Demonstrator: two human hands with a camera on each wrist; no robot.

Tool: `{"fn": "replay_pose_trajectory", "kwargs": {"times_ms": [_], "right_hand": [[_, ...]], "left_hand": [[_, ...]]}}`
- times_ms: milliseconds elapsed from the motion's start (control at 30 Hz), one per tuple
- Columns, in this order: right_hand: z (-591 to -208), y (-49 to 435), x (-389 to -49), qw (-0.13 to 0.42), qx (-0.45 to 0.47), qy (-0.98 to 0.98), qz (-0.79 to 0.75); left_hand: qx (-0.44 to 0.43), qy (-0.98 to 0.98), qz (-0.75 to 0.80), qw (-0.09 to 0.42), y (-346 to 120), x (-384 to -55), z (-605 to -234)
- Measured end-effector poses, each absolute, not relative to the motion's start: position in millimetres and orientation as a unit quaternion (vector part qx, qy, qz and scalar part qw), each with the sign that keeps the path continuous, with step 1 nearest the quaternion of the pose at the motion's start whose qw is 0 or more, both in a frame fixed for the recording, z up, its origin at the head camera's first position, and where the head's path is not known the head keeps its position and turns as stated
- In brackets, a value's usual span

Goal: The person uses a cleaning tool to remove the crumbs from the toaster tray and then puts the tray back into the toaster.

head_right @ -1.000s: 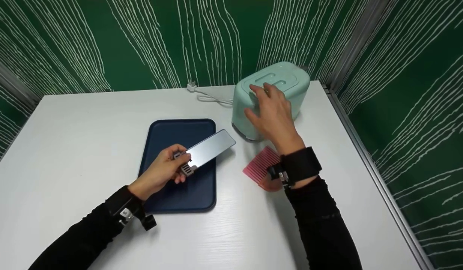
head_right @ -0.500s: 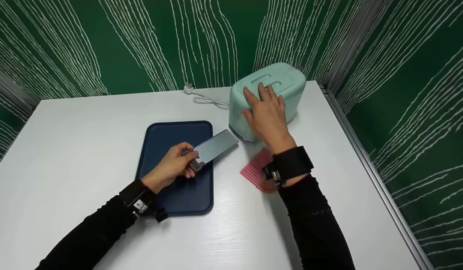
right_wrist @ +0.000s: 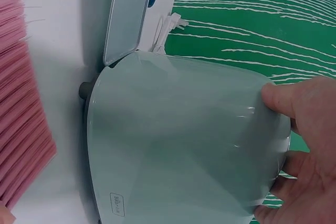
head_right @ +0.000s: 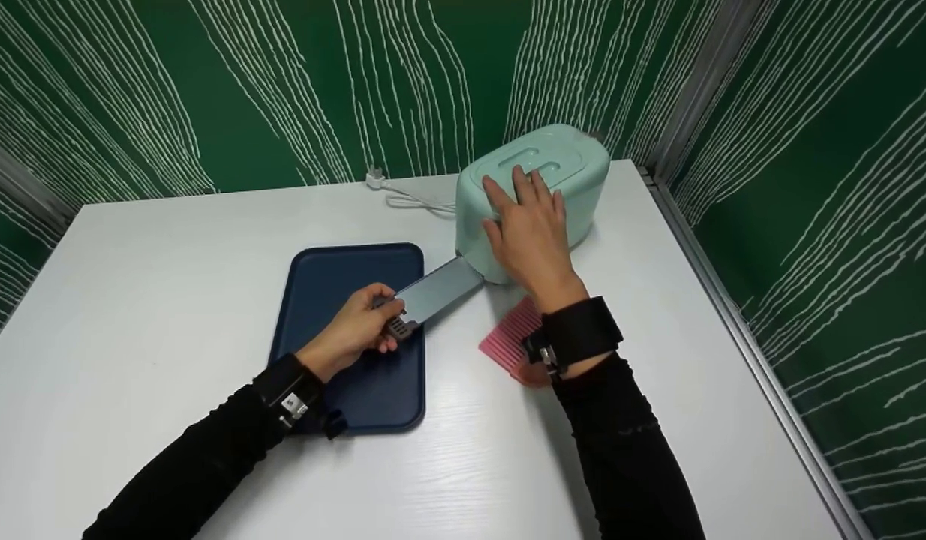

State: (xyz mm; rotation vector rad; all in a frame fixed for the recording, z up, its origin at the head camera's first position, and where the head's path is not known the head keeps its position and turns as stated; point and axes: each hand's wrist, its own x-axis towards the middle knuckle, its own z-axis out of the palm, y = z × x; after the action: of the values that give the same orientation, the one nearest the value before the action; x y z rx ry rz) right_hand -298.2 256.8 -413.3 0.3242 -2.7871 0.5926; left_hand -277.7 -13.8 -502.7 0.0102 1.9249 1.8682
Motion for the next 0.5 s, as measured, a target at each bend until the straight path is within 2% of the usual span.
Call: {"fn": "replay_pose_trajectory", "kwargs": {"times_ms": [500], "right_hand": [[-417.1,255.8,-297.6,0.159,0.124,-0.96,0.196]], "left_hand": [[-0.004,0.701,0.676,0.228,-6.7,-284.6,-507.0]]}}
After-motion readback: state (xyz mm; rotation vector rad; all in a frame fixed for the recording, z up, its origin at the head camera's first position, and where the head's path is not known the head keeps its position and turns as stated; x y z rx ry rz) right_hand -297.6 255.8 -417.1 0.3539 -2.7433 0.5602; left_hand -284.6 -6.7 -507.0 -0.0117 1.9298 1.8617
